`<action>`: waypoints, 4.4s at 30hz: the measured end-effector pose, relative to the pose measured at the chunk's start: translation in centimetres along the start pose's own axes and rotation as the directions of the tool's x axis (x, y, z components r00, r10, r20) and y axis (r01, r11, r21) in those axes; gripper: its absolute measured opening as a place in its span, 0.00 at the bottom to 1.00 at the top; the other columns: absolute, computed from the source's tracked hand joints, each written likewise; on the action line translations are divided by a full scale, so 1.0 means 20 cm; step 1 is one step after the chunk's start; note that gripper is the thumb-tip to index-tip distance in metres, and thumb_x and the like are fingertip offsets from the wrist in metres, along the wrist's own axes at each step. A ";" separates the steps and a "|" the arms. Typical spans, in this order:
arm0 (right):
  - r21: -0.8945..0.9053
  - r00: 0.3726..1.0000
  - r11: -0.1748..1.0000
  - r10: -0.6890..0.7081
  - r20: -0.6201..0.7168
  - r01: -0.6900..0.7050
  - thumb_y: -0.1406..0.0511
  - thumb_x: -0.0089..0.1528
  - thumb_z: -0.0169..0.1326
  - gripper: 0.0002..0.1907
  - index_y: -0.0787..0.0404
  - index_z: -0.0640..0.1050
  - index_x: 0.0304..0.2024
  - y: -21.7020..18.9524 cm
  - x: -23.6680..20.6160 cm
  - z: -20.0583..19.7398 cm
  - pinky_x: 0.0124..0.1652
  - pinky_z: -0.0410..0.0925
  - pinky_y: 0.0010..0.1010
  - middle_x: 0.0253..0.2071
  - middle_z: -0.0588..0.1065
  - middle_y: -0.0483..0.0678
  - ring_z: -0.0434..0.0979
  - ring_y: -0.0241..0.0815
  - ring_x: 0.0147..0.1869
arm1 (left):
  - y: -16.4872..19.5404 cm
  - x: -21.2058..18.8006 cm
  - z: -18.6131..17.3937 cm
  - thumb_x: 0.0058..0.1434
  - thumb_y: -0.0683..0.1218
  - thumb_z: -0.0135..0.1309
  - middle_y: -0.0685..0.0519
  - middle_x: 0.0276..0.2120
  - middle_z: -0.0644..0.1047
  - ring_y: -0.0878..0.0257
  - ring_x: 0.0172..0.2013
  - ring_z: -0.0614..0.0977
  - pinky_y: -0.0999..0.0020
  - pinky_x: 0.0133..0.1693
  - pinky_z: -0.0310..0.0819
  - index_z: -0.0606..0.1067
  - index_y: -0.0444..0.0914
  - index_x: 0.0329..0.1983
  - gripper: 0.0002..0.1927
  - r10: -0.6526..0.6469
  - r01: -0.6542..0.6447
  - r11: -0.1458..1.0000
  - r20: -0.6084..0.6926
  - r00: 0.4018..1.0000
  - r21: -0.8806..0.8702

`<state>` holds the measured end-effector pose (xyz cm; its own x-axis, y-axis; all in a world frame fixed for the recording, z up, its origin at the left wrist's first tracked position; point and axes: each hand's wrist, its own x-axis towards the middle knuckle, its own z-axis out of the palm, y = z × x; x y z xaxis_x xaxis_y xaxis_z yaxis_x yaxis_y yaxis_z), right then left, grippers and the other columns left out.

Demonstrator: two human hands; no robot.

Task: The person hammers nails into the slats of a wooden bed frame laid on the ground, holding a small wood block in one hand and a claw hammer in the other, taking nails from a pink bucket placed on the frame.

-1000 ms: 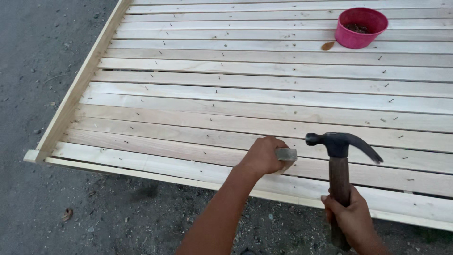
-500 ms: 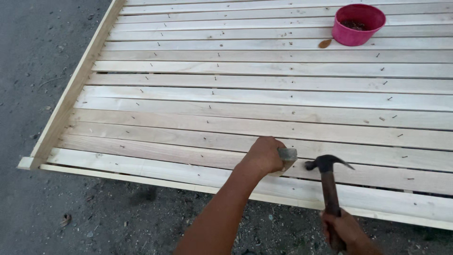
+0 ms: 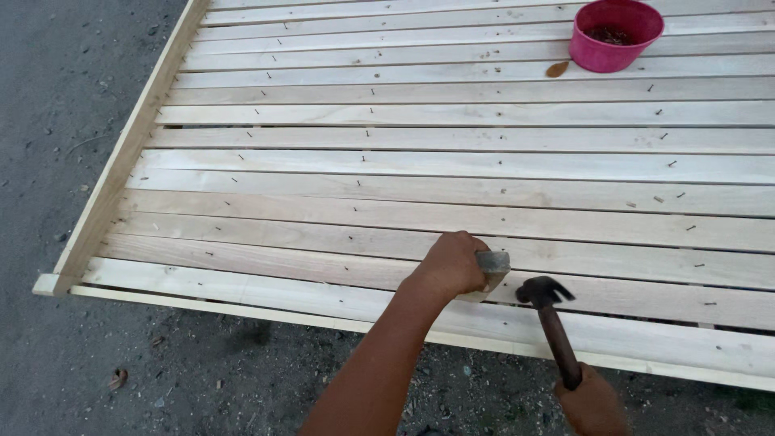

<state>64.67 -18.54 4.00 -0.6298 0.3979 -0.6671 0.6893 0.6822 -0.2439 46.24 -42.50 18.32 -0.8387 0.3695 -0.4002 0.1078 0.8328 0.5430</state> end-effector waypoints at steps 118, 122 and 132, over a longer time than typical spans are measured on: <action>0.065 0.994 0.998 -0.023 0.107 0.016 0.58 0.57 0.66 0.25 0.57 0.80 0.55 0.10 0.12 0.13 0.43 0.73 0.41 0.34 0.80 0.52 0.83 0.44 0.34 | -0.27 0.04 0.90 0.72 0.47 0.38 0.55 0.80 0.32 0.52 0.77 0.40 0.46 0.71 0.50 0.38 0.44 0.81 0.37 -0.339 0.278 0.918 0.196 0.920 0.285; 0.195 0.992 0.980 0.004 0.129 -0.029 0.56 0.60 0.63 0.26 0.61 0.79 0.57 0.01 0.10 0.03 0.36 0.73 0.43 0.29 0.79 0.56 0.80 0.48 0.29 | -0.27 0.05 0.89 0.71 0.45 0.39 0.56 0.80 0.32 0.53 0.78 0.39 0.50 0.67 0.61 0.39 0.45 0.81 0.38 -0.357 0.315 0.924 0.195 0.914 0.216; 0.335 0.926 0.877 -0.259 -0.273 0.344 0.56 0.57 0.64 0.24 0.65 0.79 0.50 0.00 0.15 0.09 0.39 0.73 0.43 0.31 0.79 0.53 0.79 0.44 0.33 | -0.27 0.05 0.88 0.72 0.44 0.37 0.55 0.80 0.34 0.53 0.78 0.41 0.53 0.65 0.66 0.40 0.45 0.81 0.36 -0.343 0.297 0.927 0.200 0.918 0.228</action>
<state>63.43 -18.39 0.81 -0.8598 0.3596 -0.3625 0.5079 0.5301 -0.6789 54.17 -39.31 2.08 -0.7001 0.1358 -0.7011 -0.0277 0.9758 0.2167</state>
